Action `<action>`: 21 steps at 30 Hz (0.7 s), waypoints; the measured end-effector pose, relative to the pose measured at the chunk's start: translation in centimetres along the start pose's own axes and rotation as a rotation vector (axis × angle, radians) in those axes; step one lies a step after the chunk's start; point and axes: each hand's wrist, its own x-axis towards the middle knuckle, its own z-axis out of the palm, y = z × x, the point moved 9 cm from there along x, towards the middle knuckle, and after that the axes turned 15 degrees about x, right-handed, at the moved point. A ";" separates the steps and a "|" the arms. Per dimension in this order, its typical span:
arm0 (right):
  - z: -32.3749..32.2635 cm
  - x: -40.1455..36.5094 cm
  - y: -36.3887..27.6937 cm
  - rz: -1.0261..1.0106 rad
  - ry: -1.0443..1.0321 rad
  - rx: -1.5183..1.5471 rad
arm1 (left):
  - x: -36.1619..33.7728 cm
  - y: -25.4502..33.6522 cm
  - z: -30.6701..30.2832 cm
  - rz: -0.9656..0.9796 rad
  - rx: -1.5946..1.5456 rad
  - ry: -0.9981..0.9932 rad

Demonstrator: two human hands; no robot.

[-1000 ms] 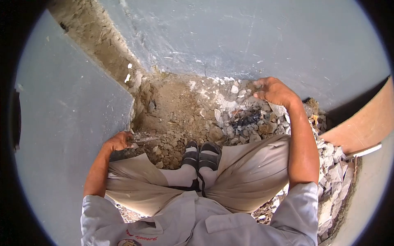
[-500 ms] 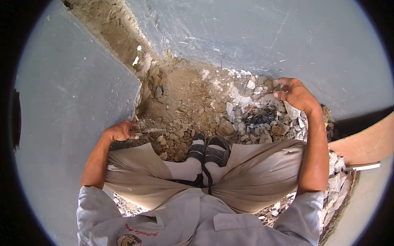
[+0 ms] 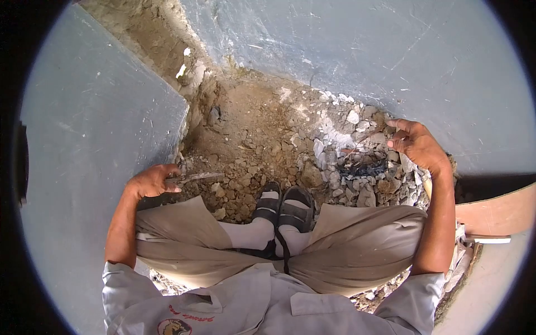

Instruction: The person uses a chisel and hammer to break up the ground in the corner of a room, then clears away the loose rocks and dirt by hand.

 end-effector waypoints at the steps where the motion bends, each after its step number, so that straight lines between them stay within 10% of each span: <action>1: 0.0 0.1 0.1 -0.007 -0.007 0.012 | 0.2 -0.1 0.0 0.007 -0.010 0.004; 21: -0.3 0.5 -0.1 0.031 -0.016 -0.090 | 0.5 -0.8 -0.1 0.051 -0.028 0.036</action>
